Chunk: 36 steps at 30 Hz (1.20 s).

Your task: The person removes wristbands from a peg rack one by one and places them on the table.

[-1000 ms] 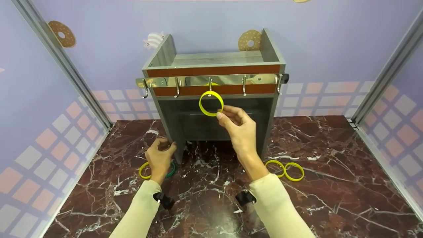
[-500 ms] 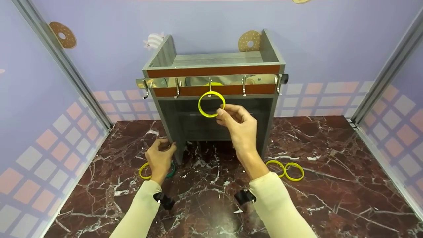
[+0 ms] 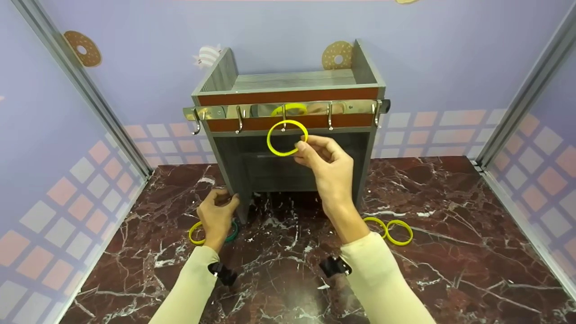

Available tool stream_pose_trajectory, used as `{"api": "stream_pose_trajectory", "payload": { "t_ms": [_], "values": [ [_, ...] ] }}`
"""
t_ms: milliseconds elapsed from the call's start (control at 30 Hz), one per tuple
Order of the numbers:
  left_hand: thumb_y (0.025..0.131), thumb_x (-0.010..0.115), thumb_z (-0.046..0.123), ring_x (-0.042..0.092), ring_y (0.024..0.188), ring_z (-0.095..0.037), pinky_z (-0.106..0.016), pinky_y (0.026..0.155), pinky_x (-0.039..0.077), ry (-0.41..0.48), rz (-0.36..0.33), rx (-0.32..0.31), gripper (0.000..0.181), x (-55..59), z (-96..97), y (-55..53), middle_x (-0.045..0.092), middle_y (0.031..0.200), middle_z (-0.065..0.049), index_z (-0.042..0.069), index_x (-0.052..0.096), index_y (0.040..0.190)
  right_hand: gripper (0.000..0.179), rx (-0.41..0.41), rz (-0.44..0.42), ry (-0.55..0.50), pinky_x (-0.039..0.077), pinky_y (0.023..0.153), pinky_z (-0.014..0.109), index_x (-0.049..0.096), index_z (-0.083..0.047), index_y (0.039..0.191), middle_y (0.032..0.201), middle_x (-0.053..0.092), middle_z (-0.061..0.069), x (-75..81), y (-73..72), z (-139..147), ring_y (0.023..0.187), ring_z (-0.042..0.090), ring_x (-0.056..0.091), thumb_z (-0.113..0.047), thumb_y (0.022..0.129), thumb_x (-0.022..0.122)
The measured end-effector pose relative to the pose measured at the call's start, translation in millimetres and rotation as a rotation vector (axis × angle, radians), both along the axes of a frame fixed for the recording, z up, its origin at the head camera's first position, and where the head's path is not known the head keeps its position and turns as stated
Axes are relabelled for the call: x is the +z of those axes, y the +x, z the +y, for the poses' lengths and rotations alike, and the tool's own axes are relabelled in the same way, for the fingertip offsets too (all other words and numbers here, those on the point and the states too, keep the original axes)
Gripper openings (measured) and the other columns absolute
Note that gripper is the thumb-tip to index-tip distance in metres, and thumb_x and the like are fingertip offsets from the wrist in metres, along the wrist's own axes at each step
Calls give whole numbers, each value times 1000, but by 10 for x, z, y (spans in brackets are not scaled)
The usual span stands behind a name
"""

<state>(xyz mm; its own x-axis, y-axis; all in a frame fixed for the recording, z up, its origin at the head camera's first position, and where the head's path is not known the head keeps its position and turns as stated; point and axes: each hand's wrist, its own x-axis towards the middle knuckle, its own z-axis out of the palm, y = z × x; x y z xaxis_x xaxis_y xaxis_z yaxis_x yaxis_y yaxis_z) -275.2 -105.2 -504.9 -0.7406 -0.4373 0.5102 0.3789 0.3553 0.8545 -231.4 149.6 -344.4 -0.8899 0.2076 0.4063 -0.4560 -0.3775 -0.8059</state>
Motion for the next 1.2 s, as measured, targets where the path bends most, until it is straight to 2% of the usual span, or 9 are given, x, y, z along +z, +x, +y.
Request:
{"api": "stream_pose_trajectory", "payload": {
  "t_ms": [533, 800, 1033, 1200],
  "values": [
    [78, 84, -1, 78, 74, -19, -29, 65, 63, -6, -12, 9, 15, -12, 0, 0, 77, 87, -9, 3, 77, 90, 15, 15, 21, -11, 63, 87, 40, 71, 12, 112, 105, 73, 28, 70, 171, 129, 85, 28, 75, 4, 99, 71],
    [78, 84, 0, 78, 74, -24, -34, 64, 64, -5, -23, 7, 14, -17, 10, -8, 77, 87, -10, 2, 76, 90, 17, 6, 12, -35, 63, 87, 39, 70, 13, 113, 103, 74, 25, 20, 227, 246, 90, 27, 75, 4, 99, 70],
    [79, 84, -2, 78, 75, -29, -30, 65, 63, 9, -17, -11, 14, -16, 3, 5, 77, 86, -11, 2, 77, 91, 16, -18, -2, -47, 63, 85, 39, 70, 14, 112, 101, 74, 25, -51, 263, 349, 87, 27, 75, 5, 99, 70],
    [79, 84, -1, 78, 75, -27, -29, 66, 63, 5, -8, -13, 15, -15, -2, 5, 77, 87, -12, 1, 77, 92, 16, -32, -22, -50, 63, 84, 39, 69, 15, 112, 100, 74, 24, -113, 292, 424, 87, 27, 75, 5, 99, 70]
  ]
}}
